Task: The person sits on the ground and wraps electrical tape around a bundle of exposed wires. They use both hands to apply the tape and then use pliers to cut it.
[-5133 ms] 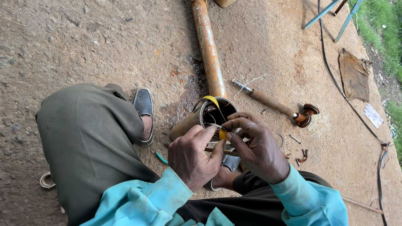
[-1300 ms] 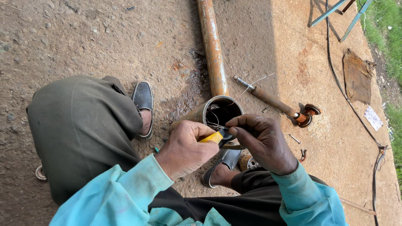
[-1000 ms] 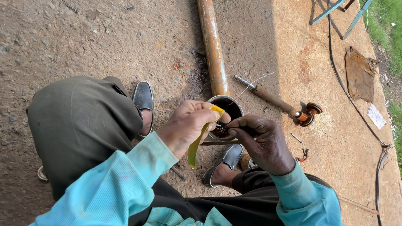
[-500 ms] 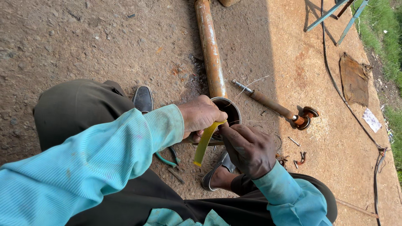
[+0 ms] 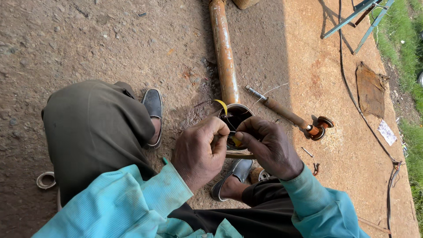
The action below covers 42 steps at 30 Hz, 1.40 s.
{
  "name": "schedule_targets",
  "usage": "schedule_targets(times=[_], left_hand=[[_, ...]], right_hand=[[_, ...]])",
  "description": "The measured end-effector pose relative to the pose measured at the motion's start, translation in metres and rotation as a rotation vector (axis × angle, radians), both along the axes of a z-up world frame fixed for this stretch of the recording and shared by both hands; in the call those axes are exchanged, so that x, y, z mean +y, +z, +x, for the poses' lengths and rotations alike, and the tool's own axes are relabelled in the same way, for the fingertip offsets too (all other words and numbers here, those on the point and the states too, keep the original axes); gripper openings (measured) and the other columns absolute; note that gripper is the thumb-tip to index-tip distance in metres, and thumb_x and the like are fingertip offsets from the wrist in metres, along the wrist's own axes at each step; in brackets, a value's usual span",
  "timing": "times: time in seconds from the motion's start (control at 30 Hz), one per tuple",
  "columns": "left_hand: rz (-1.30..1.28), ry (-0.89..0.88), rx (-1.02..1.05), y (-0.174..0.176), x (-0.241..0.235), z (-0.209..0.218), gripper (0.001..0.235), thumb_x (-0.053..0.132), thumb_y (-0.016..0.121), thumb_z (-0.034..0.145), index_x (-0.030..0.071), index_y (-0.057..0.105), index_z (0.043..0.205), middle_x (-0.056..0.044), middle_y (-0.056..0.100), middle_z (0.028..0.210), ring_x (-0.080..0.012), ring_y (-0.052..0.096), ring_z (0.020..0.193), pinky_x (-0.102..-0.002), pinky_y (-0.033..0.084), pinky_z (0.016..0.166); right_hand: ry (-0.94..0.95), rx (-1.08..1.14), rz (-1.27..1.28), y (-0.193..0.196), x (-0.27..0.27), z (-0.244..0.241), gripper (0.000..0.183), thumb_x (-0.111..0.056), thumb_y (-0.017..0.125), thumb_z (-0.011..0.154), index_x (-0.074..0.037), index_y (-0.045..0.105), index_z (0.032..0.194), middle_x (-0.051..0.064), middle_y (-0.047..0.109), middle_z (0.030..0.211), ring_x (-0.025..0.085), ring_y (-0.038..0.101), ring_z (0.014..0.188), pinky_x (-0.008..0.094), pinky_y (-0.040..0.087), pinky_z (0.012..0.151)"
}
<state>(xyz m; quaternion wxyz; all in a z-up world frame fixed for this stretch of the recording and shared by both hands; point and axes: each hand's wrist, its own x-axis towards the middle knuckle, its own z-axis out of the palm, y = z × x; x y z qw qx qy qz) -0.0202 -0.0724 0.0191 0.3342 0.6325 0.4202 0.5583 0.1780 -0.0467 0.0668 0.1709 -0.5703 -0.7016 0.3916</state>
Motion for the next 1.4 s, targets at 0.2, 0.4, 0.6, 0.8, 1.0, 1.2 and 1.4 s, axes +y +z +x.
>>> schedule_targets(times=[0.2, 0.4, 0.6, 0.8, 1.0, 1.2, 1.4], left_hand=[[-0.122, 0.045, 0.279, 0.002, -0.008, 0.012, 0.013, 0.011, 0.069, 0.093, 0.008, 0.057, 0.095, -0.011, 0.072, 0.076, -0.0336, 0.073, 0.069, -0.047, 0.053, 0.053], [-0.183, 0.086, 0.190, -0.005, -0.011, 0.022, 0.013, 0.013, 0.070, 0.093, 0.010, 0.058, 0.097, -0.009, 0.073, 0.077, -0.0315, 0.075, 0.068, -0.046, 0.054, 0.053], [-0.154, 0.103, 0.042, -0.009, -0.006, 0.031, 0.021, 0.011, 0.076, 0.086, 0.010, 0.059, 0.099, -0.008, 0.075, 0.084, -0.0290, 0.077, 0.076, -0.042, 0.057, 0.059], [-0.181, 0.128, 0.104, -0.010, -0.010, 0.029, 0.026, 0.014, 0.081, 0.081, 0.011, 0.060, 0.097, -0.007, 0.076, 0.083, -0.0281, 0.077, 0.075, -0.042, 0.057, 0.060], [-0.148, 0.141, 0.166, -0.011, -0.013, 0.031, 0.034, 0.009, 0.081, 0.076, 0.010, 0.060, 0.103, -0.009, 0.076, 0.087, -0.0319, 0.075, 0.076, -0.045, 0.056, 0.060], [-0.282, 0.128, 0.038, -0.011, -0.009, 0.038, 0.025, 0.014, 0.082, 0.083, 0.011, 0.060, 0.095, -0.007, 0.075, 0.081, -0.0265, 0.078, 0.078, -0.040, 0.059, 0.061], [-0.168, 0.129, 0.020, -0.002, 0.003, 0.036, 0.021, 0.003, 0.077, 0.071, 0.006, 0.059, 0.084, -0.008, 0.065, 0.072, -0.0224, 0.069, 0.065, -0.035, 0.054, 0.060]], right_hand=[[-0.023, 0.212, -0.273, -0.005, 0.012, 0.013, 0.021, -0.017, 0.068, 0.097, 0.001, 0.073, 0.106, -0.001, 0.068, 0.082, 0.002, 0.055, 0.066, 0.020, 0.045, 0.055], [0.054, 0.239, -0.263, -0.002, 0.012, 0.013, 0.021, -0.017, 0.066, 0.098, 0.000, 0.071, 0.110, -0.002, 0.069, 0.087, 0.002, 0.057, 0.072, 0.020, 0.049, 0.061], [0.094, 0.013, -0.045, 0.009, 0.008, 0.006, 0.018, -0.015, 0.068, 0.095, -0.001, 0.072, 0.105, -0.003, 0.066, 0.096, 0.004, 0.060, 0.073, 0.022, 0.052, 0.060], [0.001, 0.068, -0.196, 0.008, 0.008, 0.010, 0.020, -0.016, 0.065, 0.095, -0.003, 0.072, 0.109, -0.001, 0.074, 0.085, 0.002, 0.058, 0.066, 0.022, 0.050, 0.057], [0.024, 0.124, -0.236, 0.000, 0.013, 0.016, 0.024, -0.018, 0.065, 0.098, 0.001, 0.075, 0.109, 0.000, 0.074, 0.084, 0.002, 0.055, 0.064, 0.021, 0.048, 0.055], [0.039, 0.164, -0.258, 0.000, 0.014, 0.016, 0.024, -0.020, 0.066, 0.097, 0.000, 0.074, 0.108, -0.001, 0.073, 0.083, 0.002, 0.056, 0.064, 0.021, 0.049, 0.054], [0.068, 0.138, -0.140, 0.002, 0.012, 0.016, 0.021, -0.018, 0.068, 0.096, 0.001, 0.073, 0.105, -0.002, 0.066, 0.086, 0.002, 0.058, 0.065, 0.021, 0.050, 0.055]])
